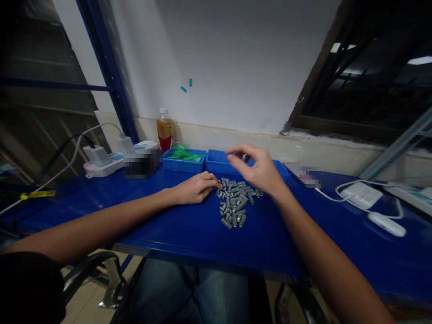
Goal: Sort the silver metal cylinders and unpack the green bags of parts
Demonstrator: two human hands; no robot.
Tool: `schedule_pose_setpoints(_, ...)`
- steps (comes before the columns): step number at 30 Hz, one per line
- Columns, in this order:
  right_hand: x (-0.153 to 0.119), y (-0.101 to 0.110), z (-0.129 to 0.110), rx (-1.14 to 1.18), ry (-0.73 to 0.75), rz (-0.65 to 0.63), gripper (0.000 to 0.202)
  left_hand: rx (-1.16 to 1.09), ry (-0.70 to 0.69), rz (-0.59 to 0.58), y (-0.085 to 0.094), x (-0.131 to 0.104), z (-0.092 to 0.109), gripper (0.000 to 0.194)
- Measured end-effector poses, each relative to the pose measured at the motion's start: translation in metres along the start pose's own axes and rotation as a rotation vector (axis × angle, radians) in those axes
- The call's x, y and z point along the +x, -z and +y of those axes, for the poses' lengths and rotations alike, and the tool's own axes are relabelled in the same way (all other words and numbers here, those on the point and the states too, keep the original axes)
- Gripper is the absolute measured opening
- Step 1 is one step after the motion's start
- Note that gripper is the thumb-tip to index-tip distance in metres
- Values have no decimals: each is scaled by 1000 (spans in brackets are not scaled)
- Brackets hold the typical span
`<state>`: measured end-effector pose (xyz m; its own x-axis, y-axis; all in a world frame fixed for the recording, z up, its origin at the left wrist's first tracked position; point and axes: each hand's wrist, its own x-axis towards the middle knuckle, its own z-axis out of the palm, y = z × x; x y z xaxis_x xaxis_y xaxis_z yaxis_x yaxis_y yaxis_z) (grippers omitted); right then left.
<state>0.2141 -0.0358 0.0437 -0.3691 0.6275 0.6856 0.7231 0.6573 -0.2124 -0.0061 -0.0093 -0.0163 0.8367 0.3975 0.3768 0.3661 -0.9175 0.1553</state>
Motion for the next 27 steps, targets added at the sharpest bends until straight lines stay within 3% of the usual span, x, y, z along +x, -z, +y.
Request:
schedule_pose_setpoints(4,-6,-39,17,21,21,-232,17,-6,-8,-18,2,-1,3,18)
schedule_pose_setpoints(8,-18,-61,17,-27,77,-253,16,-67,62,16,-2,0,-2,8)
schedule_pose_setpoints(15,-28,-60,-6,-35,97,-216,15,-392,293,205,-3,1,-9,12)
schedule_pose_setpoints(19,-28,-56,-9,-70,134,-147,9,-528,318,329,-2,3,-6,18)
schedule_pose_setpoints(23,-27,-54,-12,-97,171,-121,6,-579,303,331,-3,4,-4,17)
schedule_pose_setpoints(27,-27,-55,-14,-97,118,-92,9,-575,275,302,-2,2,-3,17)
